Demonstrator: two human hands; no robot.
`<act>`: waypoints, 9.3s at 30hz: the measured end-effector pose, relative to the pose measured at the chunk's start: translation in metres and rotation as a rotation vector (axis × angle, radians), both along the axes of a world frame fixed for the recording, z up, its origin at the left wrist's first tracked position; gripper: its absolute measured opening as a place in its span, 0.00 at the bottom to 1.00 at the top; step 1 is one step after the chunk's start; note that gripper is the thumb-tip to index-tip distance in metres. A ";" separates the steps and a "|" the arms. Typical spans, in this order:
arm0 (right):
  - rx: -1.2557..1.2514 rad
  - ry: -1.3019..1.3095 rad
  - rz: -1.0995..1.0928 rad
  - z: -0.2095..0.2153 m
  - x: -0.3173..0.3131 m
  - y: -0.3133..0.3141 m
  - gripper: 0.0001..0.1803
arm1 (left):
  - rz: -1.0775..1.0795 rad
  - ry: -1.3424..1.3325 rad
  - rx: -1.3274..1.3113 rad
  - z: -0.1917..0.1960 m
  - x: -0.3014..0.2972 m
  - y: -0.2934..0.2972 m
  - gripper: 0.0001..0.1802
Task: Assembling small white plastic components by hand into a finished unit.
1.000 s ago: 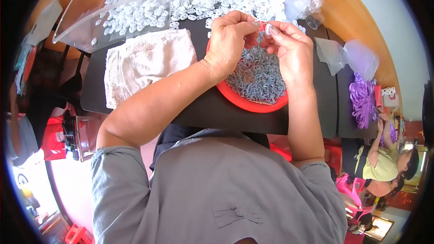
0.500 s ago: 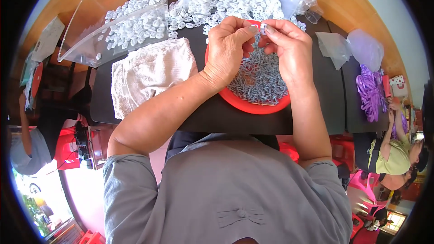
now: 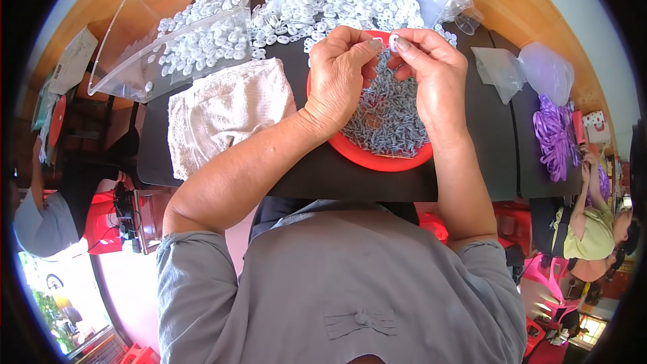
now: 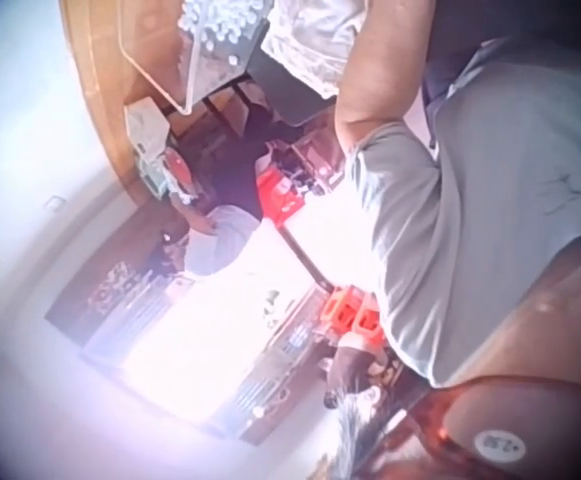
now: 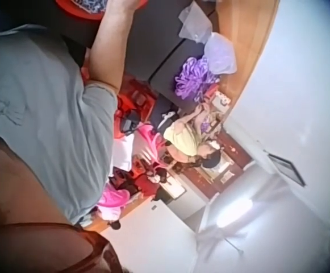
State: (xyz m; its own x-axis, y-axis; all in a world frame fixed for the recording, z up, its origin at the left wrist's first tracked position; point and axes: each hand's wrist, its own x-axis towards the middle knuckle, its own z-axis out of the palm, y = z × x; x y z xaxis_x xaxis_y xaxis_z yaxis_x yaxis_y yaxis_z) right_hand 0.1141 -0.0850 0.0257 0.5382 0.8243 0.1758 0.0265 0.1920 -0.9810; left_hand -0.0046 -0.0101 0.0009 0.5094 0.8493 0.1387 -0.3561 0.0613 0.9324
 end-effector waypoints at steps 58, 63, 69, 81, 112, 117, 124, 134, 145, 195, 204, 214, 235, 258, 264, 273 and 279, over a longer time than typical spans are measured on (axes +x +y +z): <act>-0.239 0.018 0.362 0.030 0.024 -0.016 0.13 | -0.274 -0.136 0.302 0.007 -0.003 0.002 0.14; -0.265 0.023 0.413 0.029 0.026 -0.015 0.12 | -0.320 -0.190 0.224 0.011 -0.007 0.000 0.10; -0.213 0.167 0.430 0.015 0.023 -0.016 0.10 | -0.296 -0.129 0.305 0.011 -0.009 -0.003 0.11; -0.121 0.230 0.307 0.008 0.017 -0.020 0.10 | -0.175 0.000 0.603 0.001 -0.003 0.003 0.19; -0.110 0.264 0.303 -0.003 0.012 -0.022 0.09 | -0.115 0.114 0.915 0.004 -0.008 0.009 0.17; -0.054 0.295 0.252 -0.005 0.011 -0.019 0.09 | -0.238 -0.032 0.342 0.000 0.002 0.006 0.16; -0.042 0.216 0.101 -0.012 0.010 -0.016 0.09 | -0.198 -0.018 0.189 0.001 0.004 0.001 0.08; -0.133 -0.004 0.092 -0.007 0.013 -0.014 0.08 | -0.204 0.207 0.050 0.003 0.002 0.007 0.08; -0.092 -0.092 0.074 -0.008 0.017 -0.015 0.08 | -0.239 0.220 0.059 0.006 0.001 0.003 0.07; -0.089 0.051 0.059 -0.005 0.017 -0.014 0.10 | -0.191 0.248 0.184 0.007 -0.003 0.009 0.07; -0.070 0.046 0.056 -0.005 0.015 -0.015 0.09 | -0.140 0.293 0.169 0.012 -0.003 0.005 0.08; -0.042 0.039 0.033 -0.007 0.013 -0.014 0.08 | -0.160 0.238 0.168 0.009 -0.003 0.004 0.08; -0.043 0.019 0.019 -0.006 0.011 -0.015 0.09 | -0.293 0.240 0.046 0.009 0.000 0.008 0.08; -0.061 0.018 0.089 -0.011 0.003 -0.014 0.09 | -0.287 0.247 0.043 0.008 -0.002 0.006 0.05; -0.080 0.056 0.087 -0.007 0.010 -0.014 0.10 | -0.284 0.191 0.038 0.007 0.000 0.005 0.05; -0.080 0.033 0.072 -0.002 0.017 -0.017 0.11 | -0.330 0.170 0.005 0.005 0.001 0.005 0.05; -0.141 -0.256 -0.065 0.006 0.031 -0.015 0.11 | -0.262 0.192 0.013 0.003 0.000 0.010 0.05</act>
